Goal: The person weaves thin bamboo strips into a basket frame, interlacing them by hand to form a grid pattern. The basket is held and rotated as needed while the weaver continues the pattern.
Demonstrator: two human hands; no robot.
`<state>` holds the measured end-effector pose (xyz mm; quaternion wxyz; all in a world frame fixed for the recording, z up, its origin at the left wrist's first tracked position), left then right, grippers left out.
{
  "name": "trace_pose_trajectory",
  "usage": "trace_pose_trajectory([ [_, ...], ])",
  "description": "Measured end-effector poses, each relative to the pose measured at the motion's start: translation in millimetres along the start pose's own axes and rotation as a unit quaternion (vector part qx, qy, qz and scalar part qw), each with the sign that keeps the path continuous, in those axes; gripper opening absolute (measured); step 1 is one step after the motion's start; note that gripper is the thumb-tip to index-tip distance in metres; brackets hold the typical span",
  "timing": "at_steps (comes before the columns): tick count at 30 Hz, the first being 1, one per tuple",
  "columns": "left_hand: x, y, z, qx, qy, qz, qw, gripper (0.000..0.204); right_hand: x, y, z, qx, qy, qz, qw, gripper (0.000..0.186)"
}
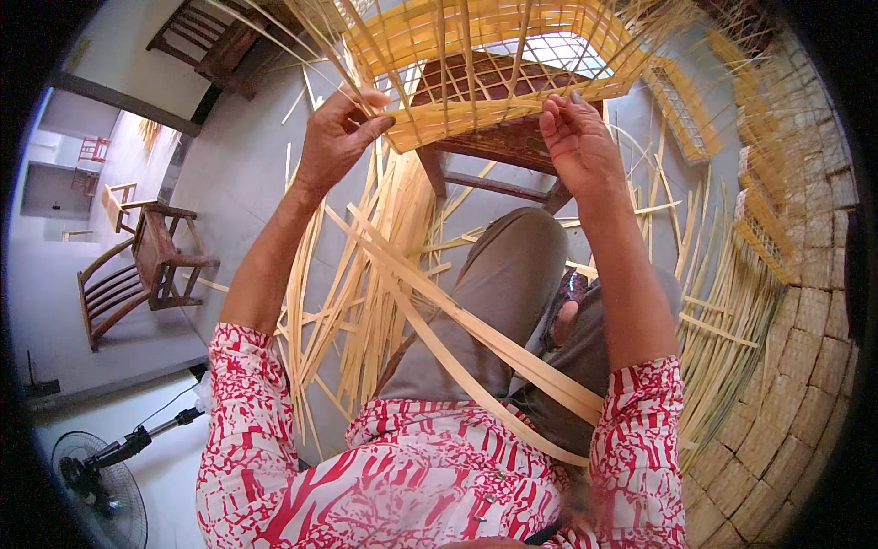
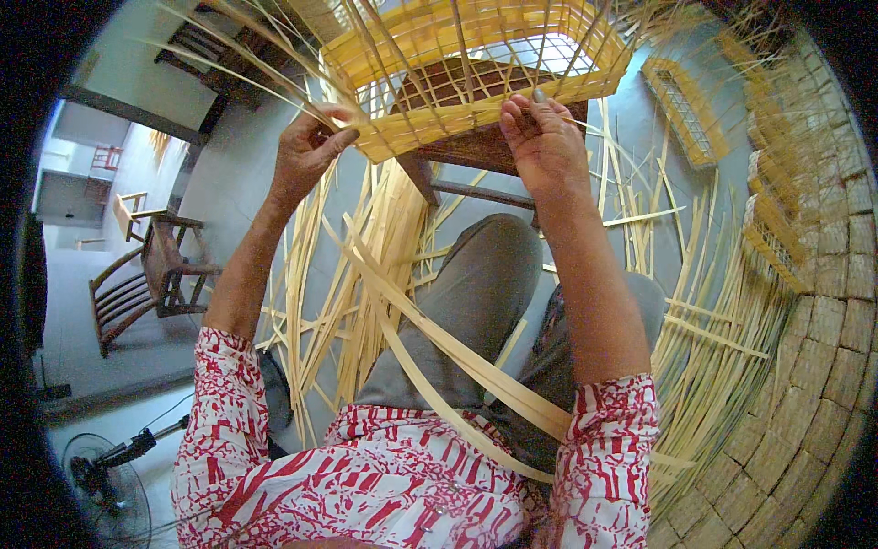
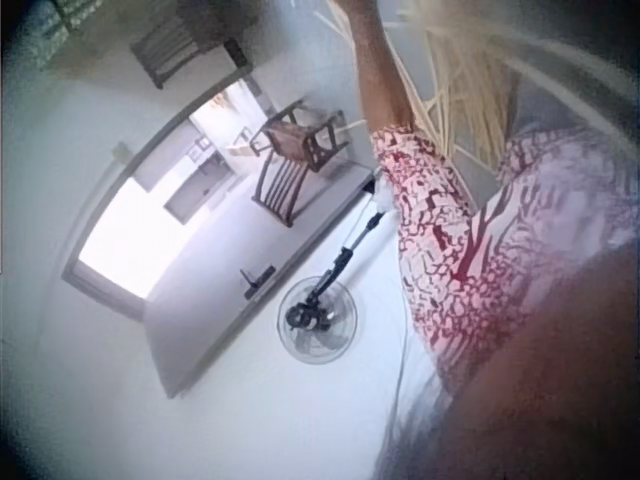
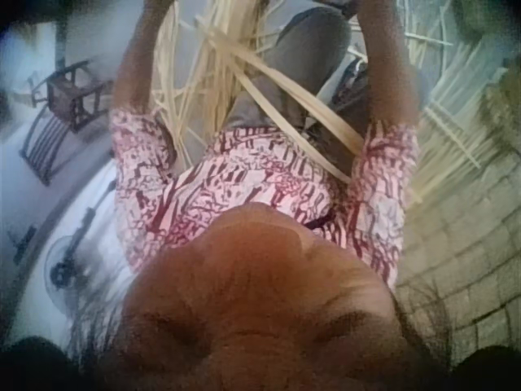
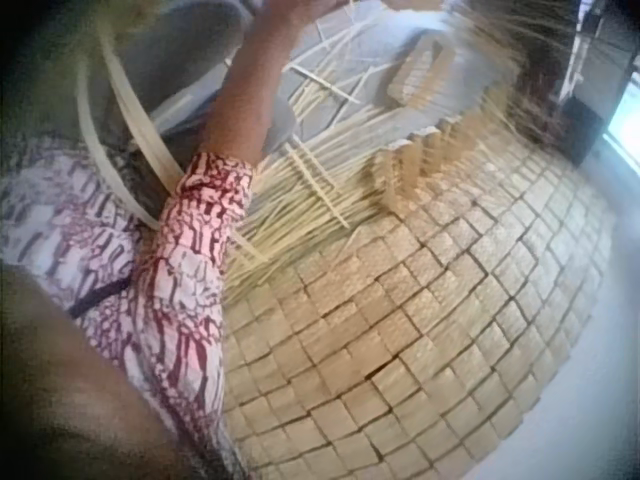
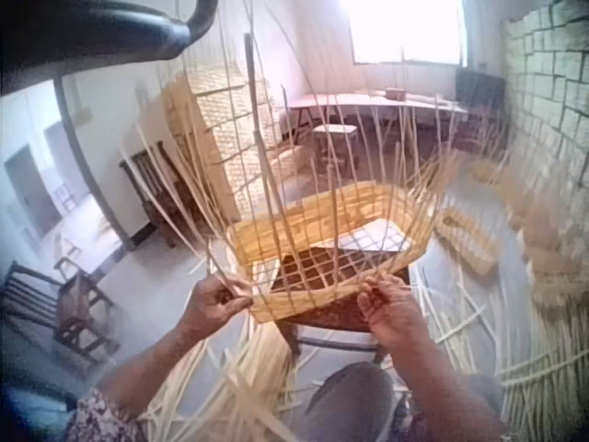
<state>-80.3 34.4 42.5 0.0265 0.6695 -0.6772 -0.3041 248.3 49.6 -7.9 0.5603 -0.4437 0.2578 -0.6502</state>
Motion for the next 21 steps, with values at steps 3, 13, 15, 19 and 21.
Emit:
trace_pose_trajectory([
  [3, 12, -6, -12, 0.035, -0.028, -0.162, 0.986, 0.037, -3, -9, -1, 0.012, 0.024, -0.032, 0.999, 0.013],
  [13, -10, -60, -58, -0.266, 0.004, -0.066, 0.962, 0.020, 3, -26, -3, 0.010, 0.027, -0.003, 1.000, 0.013],
  [15, -16, -59, -58, -0.284, 0.018, -0.078, 0.955, 0.017, 5, -35, -4, 0.016, 0.024, -0.008, 1.000, 0.013],
  [19, -20, -57, -60, -0.274, 0.000, -0.077, 0.959, 0.014, 0, -38, -2, 0.030, 0.028, -0.005, 0.999, 0.013],
  [21, -19, -59, -57, -0.258, -0.007, -0.076, 0.963, 0.013, -3, -33, -3, 0.015, 0.023, 0.004, 1.000, 0.014],
])
Point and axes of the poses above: each hand's wrist, its own x-axis away from the middle knuckle, its own y-axis out of the back of the hand, z = x × y, the point moved 2 cm from there along -x, towards the middle knuckle, and after that the axes turned 4 degrees about -z, right-handed, at the moved point
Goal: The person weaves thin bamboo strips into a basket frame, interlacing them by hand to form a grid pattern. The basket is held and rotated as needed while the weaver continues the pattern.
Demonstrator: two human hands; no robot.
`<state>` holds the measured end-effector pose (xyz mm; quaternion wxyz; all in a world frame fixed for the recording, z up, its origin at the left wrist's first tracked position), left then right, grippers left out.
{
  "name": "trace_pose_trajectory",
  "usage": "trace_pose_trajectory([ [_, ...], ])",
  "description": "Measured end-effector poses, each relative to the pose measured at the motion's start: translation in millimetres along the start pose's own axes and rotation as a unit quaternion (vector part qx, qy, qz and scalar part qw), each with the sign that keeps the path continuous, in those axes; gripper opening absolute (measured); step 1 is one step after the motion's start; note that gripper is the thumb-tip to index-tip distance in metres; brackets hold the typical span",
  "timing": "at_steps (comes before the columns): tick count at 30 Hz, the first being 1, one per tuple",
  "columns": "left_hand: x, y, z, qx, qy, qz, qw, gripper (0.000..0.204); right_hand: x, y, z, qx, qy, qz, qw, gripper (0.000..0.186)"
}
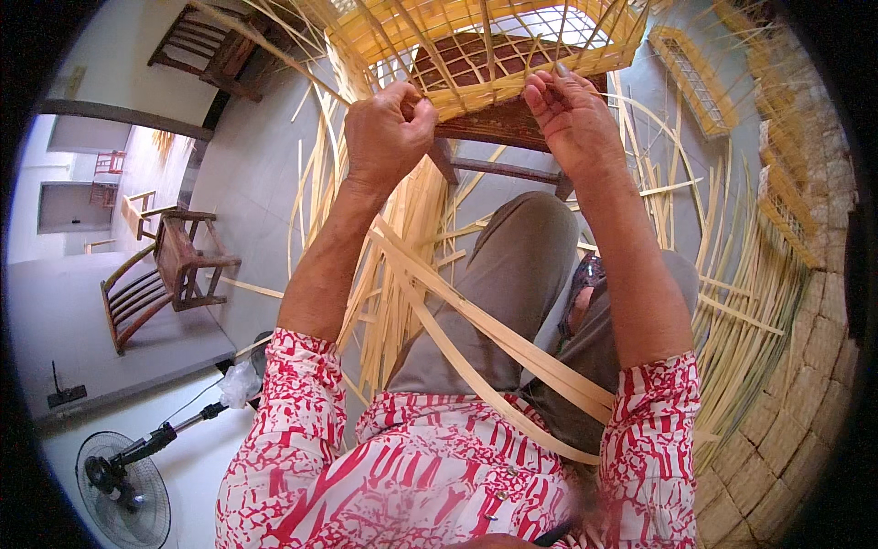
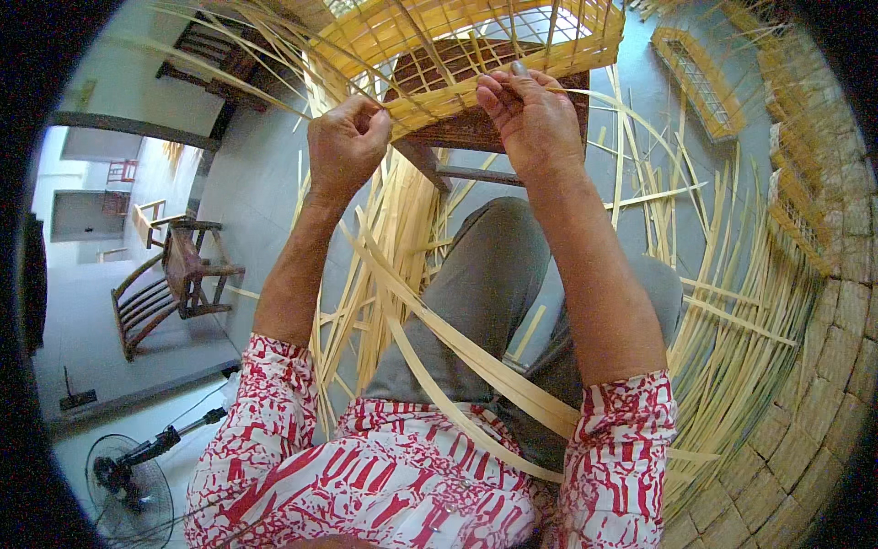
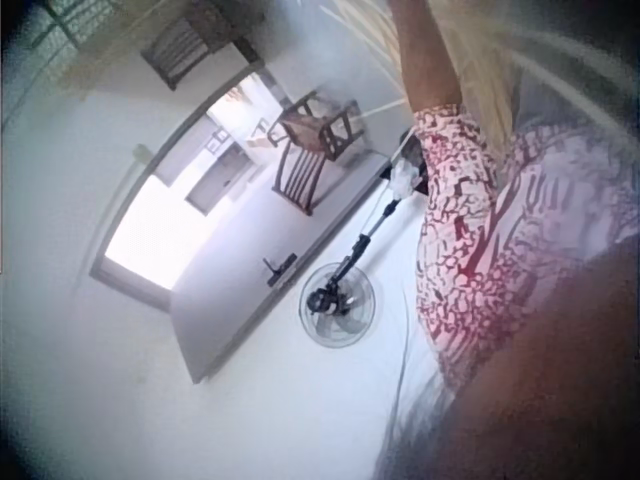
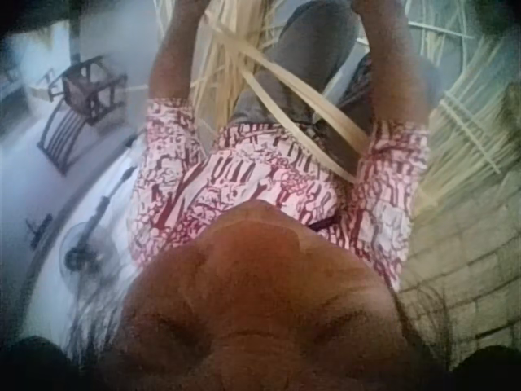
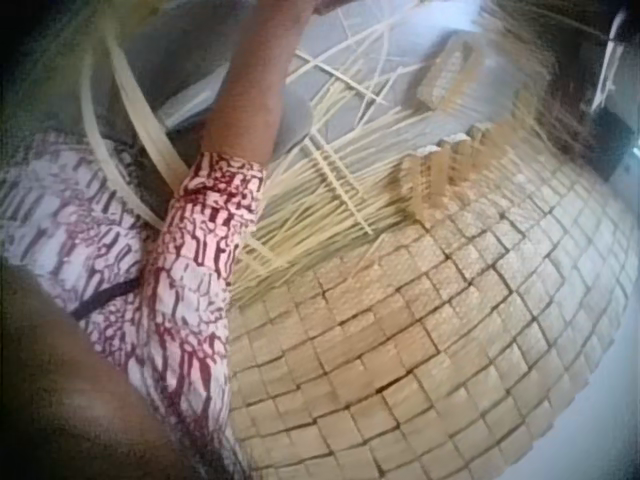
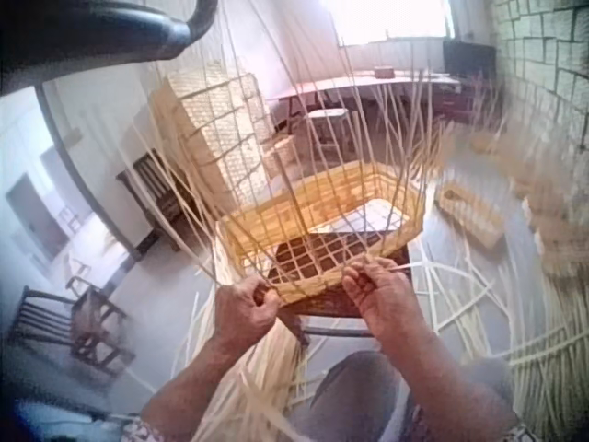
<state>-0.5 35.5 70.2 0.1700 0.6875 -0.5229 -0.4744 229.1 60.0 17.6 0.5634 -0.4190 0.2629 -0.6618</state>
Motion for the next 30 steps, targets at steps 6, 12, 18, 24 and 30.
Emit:
trace_pose_trajectory([
  [6, 1, -1, -2, 0.036, 0.004, 0.011, 0.999, 0.012, -4, -1, 1, 0.011, 0.006, -0.029, 0.999, 0.013],
  [12, 5, -8, 9, 0.026, -0.037, -0.011, 0.999, 0.015, -11, 6, 0, 0.006, 0.013, -0.025, 1.000, 0.010],
  [18, 66, -3, 5, 0.109, -0.016, 0.007, 0.994, 0.036, -15, 15, 1, -0.003, 0.011, -0.044, 0.999, 0.008],
  [24, 81, -15, -13, 0.091, -0.133, 0.099, 0.982, 0.012, -21, 21, 2, -0.038, 0.014, 0.014, 0.999, 0.010],
  [30, 25, -17, -43, 0.100, -0.262, -0.036, 0.959, 0.015, -7, 10, 3, -0.032, 0.000, -0.007, 0.999, 0.010],
])
Point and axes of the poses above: each hand's wrist, its own x-axis away from the middle knuckle, its own y-axis out of the back of the hand, z = x × y, the point moved 2 cm from there along -x, towards the middle knuckle, and after that the axes turned 4 degrees about -z, right-handed, at the moved point
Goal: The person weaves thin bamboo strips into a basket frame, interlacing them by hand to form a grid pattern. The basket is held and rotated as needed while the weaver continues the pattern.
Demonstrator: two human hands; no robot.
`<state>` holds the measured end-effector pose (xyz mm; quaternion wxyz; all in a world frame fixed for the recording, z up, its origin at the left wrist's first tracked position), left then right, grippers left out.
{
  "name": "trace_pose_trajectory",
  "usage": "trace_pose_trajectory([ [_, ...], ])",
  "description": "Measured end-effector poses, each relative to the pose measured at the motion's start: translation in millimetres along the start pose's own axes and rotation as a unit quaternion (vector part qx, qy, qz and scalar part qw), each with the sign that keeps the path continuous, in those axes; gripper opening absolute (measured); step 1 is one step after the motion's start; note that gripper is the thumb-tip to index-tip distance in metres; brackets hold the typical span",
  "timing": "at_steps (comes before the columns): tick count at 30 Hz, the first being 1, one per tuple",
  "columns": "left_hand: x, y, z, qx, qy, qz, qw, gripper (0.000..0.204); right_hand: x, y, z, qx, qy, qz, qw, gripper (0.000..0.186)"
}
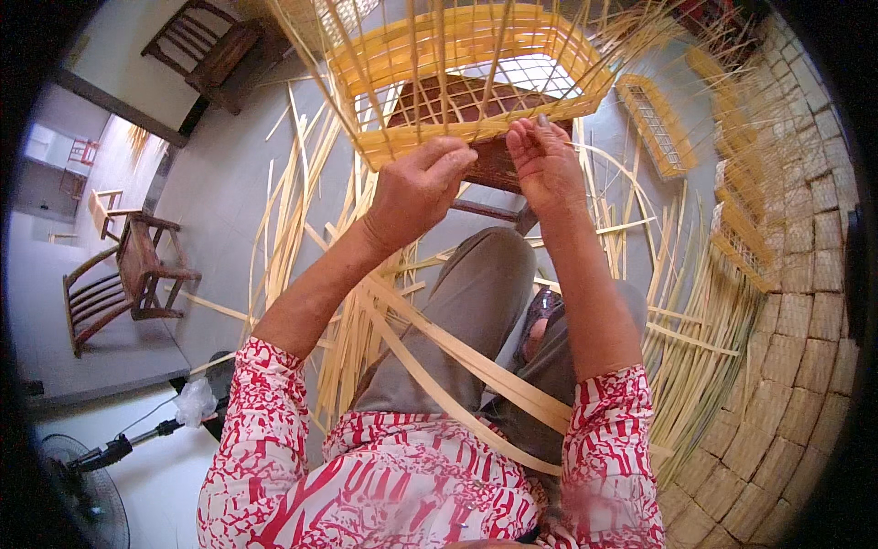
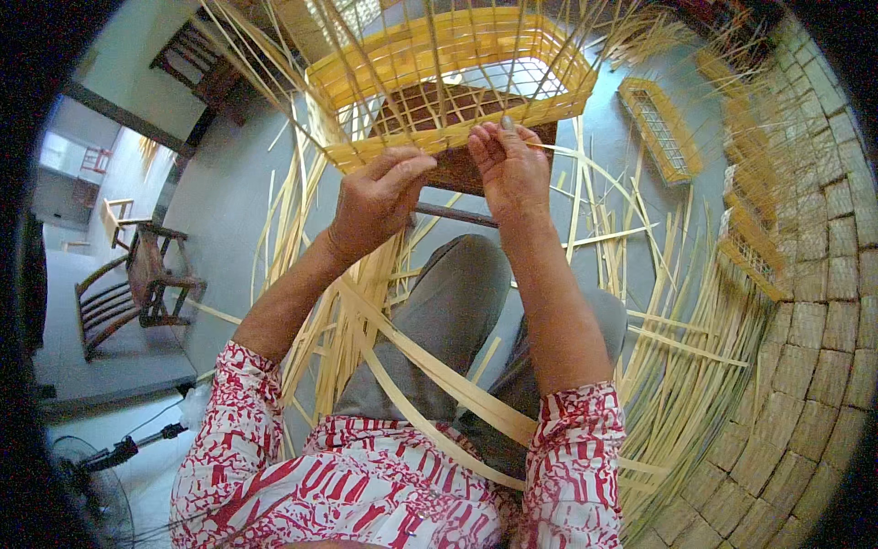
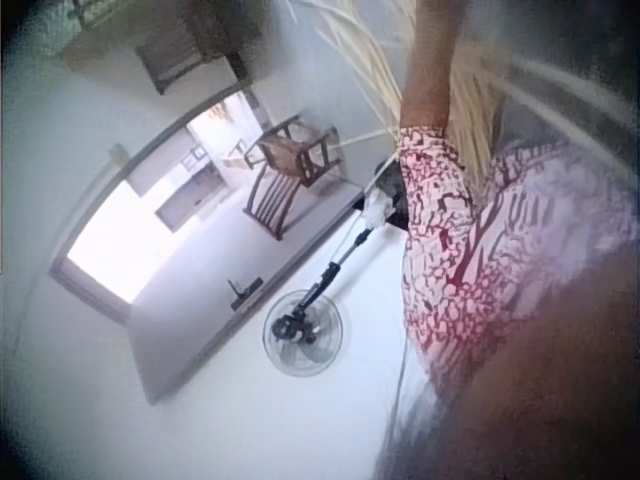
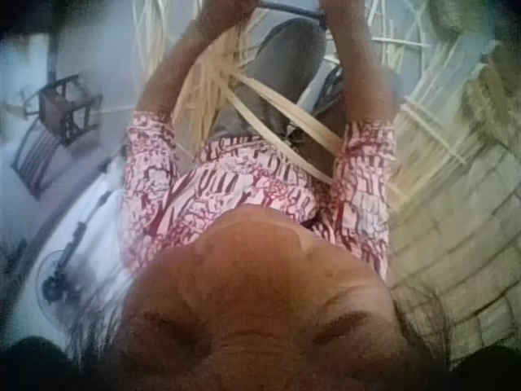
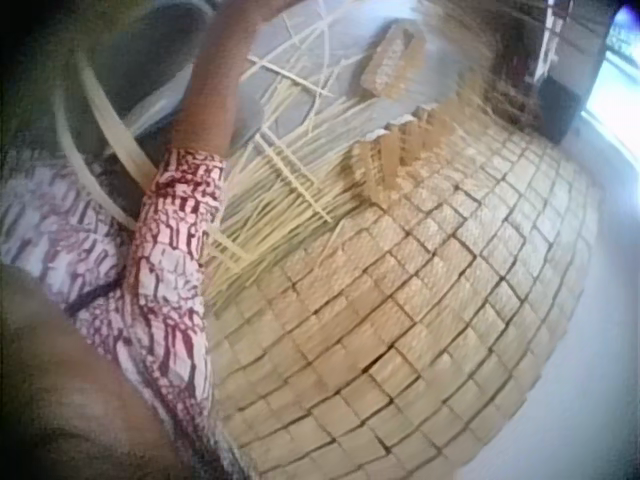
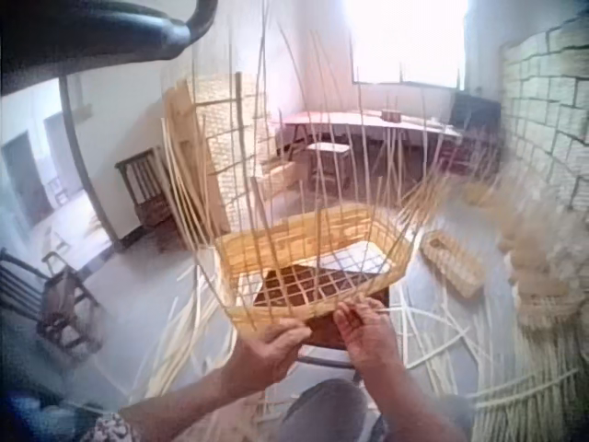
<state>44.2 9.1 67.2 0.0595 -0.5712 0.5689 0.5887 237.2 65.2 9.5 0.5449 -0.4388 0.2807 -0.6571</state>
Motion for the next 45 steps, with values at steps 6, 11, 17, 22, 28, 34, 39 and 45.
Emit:
trace_pose_trajectory([
  [6, -31, -17, 14, -0.093, 0.031, 0.053, 0.994, 0.021, 16, -1, 2, 0.036, -0.014, 0.000, 0.999, 0.019],
  [11, -34, -16, 21, 0.005, 0.061, 0.024, 0.998, 0.014, 37, -16, 5, 0.048, 0.014, 0.034, 0.998, 0.039],
  [17, -41, -4, 26, 0.149, 0.086, 0.052, 0.984, 0.010, 28, -19, 5, 0.004, -0.020, 0.073, 0.997, 0.031],
  [22, -45, -5, 34, 0.177, 0.087, 0.089, 0.976, 0.011, 21, -41, 19, 0.157, -0.031, 0.189, 0.969, 0.042],
  [28, -48, -4, 40, 0.183, 0.101, 0.076, 0.975, 0.010, 26, -57, 27, 0.360, 0.060, 0.257, 0.895, 0.035],
  [34, -54, -16, 35, 0.144, 0.155, 0.029, 0.977, 0.008, 40, -47, 4, 0.109, 0.111, 0.085, 0.984, 0.024],
  [39, -56, -35, 30, 0.007, 0.165, -0.021, 0.986, 0.009, 49, -35, 0, -0.116, -0.053, -0.101, 0.987, 0.021],
  [45, -53, -46, 25, -0.059, 0.158, 0.006, 0.986, 0.007, 64, -51, -7, 0.099, 0.059, -0.014, 0.993, 0.021],
])
Point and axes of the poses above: each hand's wrist, its own x-axis away from the middle knuckle, its own y-axis out of the back of the hand, z = x × y, the point moved 2 cm from there along -x, towards the middle knuckle, and after that the axes turned 4 degrees about -z, right-handed, at the moved point
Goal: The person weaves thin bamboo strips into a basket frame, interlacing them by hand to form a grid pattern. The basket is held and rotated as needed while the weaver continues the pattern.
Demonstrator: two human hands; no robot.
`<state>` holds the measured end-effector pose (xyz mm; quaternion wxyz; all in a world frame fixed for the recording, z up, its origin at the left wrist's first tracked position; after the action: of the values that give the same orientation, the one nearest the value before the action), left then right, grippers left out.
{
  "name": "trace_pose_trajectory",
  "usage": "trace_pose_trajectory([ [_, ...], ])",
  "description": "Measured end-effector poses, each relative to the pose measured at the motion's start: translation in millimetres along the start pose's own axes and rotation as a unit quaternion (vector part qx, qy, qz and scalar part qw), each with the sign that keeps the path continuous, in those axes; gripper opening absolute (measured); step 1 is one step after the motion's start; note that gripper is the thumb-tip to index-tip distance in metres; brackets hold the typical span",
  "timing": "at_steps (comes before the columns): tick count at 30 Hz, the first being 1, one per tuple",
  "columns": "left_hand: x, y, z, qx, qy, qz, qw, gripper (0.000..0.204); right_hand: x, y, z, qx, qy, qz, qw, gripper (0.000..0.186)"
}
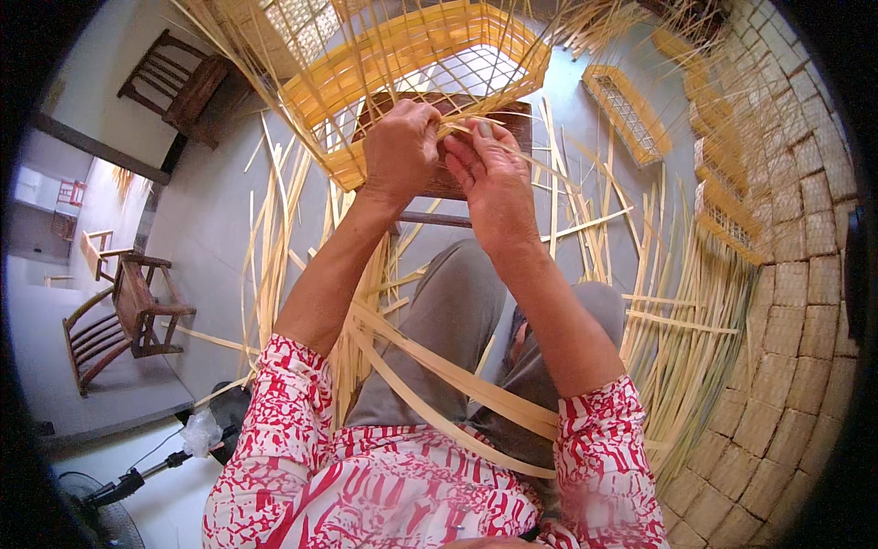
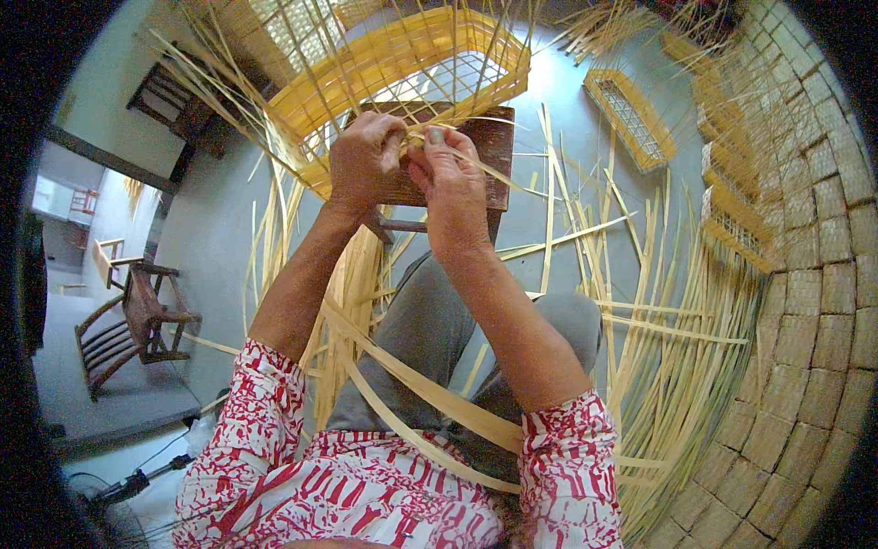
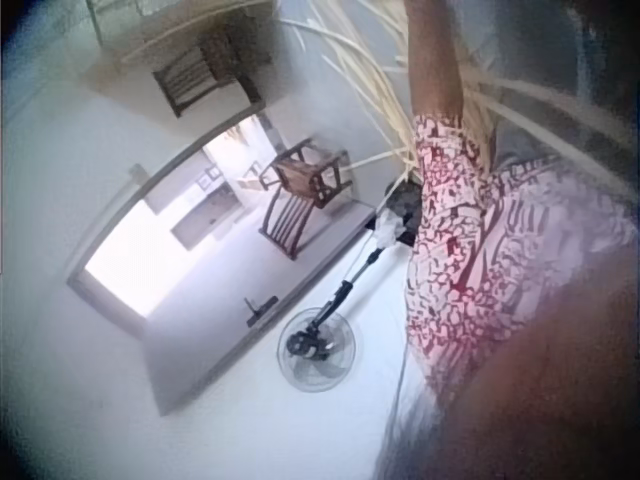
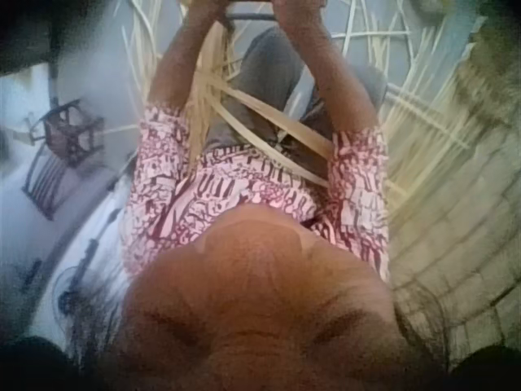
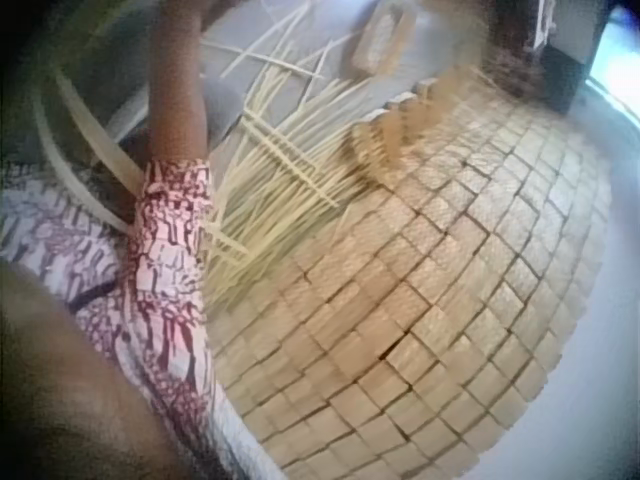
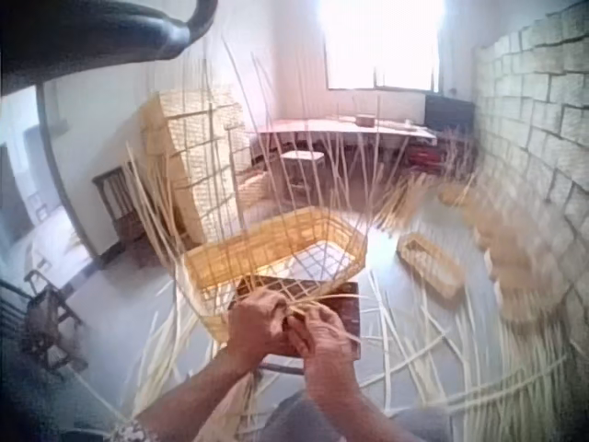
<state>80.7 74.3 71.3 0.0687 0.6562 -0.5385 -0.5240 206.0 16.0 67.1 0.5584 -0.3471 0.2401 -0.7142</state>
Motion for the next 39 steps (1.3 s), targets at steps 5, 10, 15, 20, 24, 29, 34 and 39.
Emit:
trace_pose_trajectory([
  [5, -1, 9, 5, 0.026, 0.009, -0.054, 0.998, 0.006, -15, 11, 1, 0.015, 0.015, 0.004, 1.000, 0.023],
  [10, 10, 9, 11, 0.289, 0.132, -0.038, 0.947, 0.005, -19, 13, 5, -0.057, -0.017, -0.009, 0.998, 0.028],
  [15, 18, 16, 14, 0.364, 0.039, 0.029, 0.930, 0.007, -30, 19, 9, -0.024, 0.005, 0.004, 1.000, 0.035],
  [20, 7, 23, 1, 0.233, 0.049, -0.031, 0.971, 0.007, -31, 14, 5, -0.084, -0.010, 0.003, 0.996, 0.033],
  [24, 2, 7, 2, 0.108, -0.010, -0.083, 0.991, 0.008, -26, 21, -2, -0.216, -0.086, -0.028, 0.972, 0.028],
  [29, 8, 1, 8, -0.001, -0.004, -0.023, 1.000, 0.012, -9, -3, -7, -0.003, 0.022, 0.065, 0.998, 0.034],
  [34, 1, 1, 16, -0.110, -0.001, 0.061, 0.992, 0.018, -5, 6, -17, 0.187, 0.025, 0.085, 0.978, 0.038],
  [39, 10, 32, 18, -0.097, -0.013, 0.074, 0.992, 0.014, -38, 36, 0, -0.038, -0.106, -0.047, 0.993, 0.026],
])
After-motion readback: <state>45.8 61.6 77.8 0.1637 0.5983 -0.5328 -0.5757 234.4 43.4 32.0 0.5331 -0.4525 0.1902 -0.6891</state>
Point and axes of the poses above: each hand's wrist, its own x-axis away from the middle knuckle, its own y-axis out of the back of the hand, z = x × y, the point moved 2 cm from there along -x, towards the middle knuckle, and after that the axes turned 4 degrees about -z, right-handed, at the moved point
